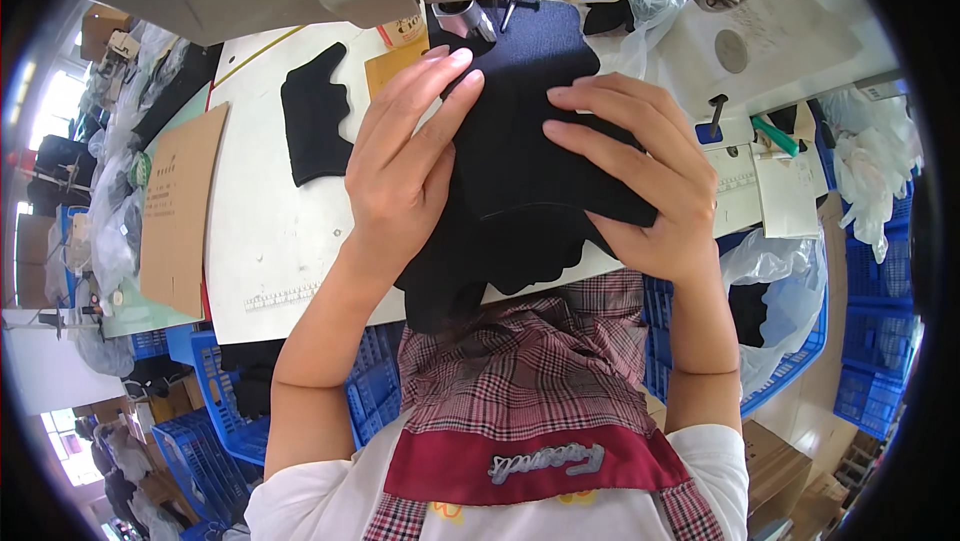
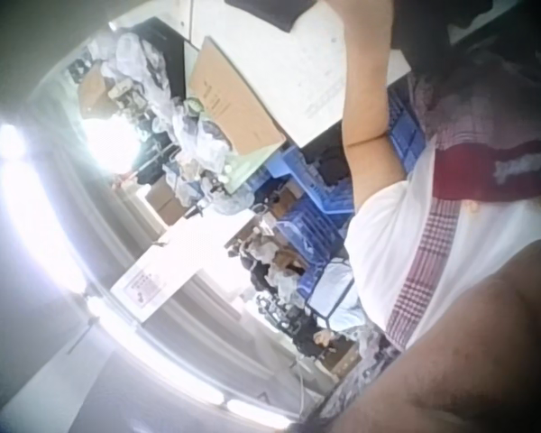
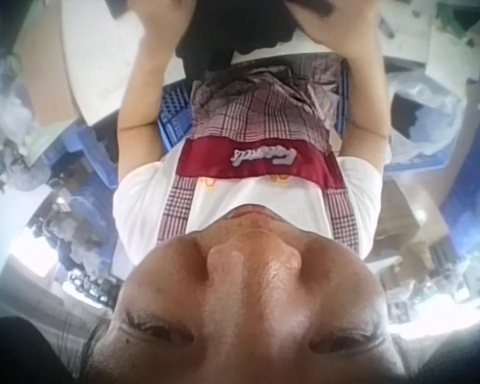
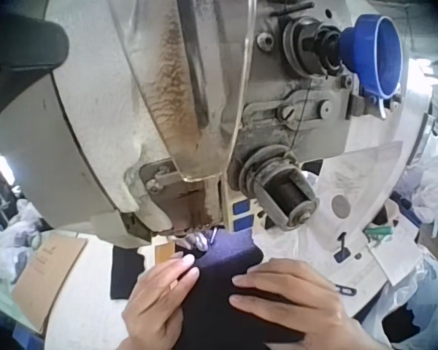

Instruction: The person operates an industrial sewing machine to stitch black fabric gloves. They feed the gloves under the needle, guide them through the machine, and then place the finished items into a blue basket. The process is repeated for multiple gloves throughout the clip.

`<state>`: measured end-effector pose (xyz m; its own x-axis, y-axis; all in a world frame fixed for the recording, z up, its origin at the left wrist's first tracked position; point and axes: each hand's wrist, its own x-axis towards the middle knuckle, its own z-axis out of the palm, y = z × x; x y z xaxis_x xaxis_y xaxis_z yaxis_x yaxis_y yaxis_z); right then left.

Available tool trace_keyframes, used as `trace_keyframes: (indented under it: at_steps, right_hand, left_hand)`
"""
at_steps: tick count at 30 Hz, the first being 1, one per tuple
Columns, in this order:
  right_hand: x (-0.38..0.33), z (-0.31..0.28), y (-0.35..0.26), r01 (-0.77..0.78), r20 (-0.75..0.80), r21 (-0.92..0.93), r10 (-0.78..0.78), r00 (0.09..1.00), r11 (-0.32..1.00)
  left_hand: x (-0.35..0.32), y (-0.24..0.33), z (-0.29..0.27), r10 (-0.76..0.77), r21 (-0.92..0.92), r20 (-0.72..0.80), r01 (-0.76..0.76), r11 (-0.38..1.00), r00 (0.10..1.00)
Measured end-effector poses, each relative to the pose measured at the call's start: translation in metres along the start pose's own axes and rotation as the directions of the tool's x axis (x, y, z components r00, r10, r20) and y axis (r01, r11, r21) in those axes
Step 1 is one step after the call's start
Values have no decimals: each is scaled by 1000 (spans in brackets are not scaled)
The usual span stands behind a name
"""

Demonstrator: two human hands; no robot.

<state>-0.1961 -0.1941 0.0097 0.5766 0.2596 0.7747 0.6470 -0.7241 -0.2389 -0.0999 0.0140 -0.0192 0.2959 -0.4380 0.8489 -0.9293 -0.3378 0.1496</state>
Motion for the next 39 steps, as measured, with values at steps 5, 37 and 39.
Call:
trace_keyframes:
  at_steps: [5,37,39]
  right_hand:
    - [-1,9,0,16,-10,-186,-18,1000,982]
    - [16,43,21,90,-122,-440,-159,980,893]
    - [17,42,23,96,-135,-441,-171,976,892]
  left_hand:
    - [2,-4,4,0,28,-28,1,1000,1000]
    - [16,-7,20,-69,270,-79,88,959,994]
    - [17,0,18,-90,291,-60,104,951,994]
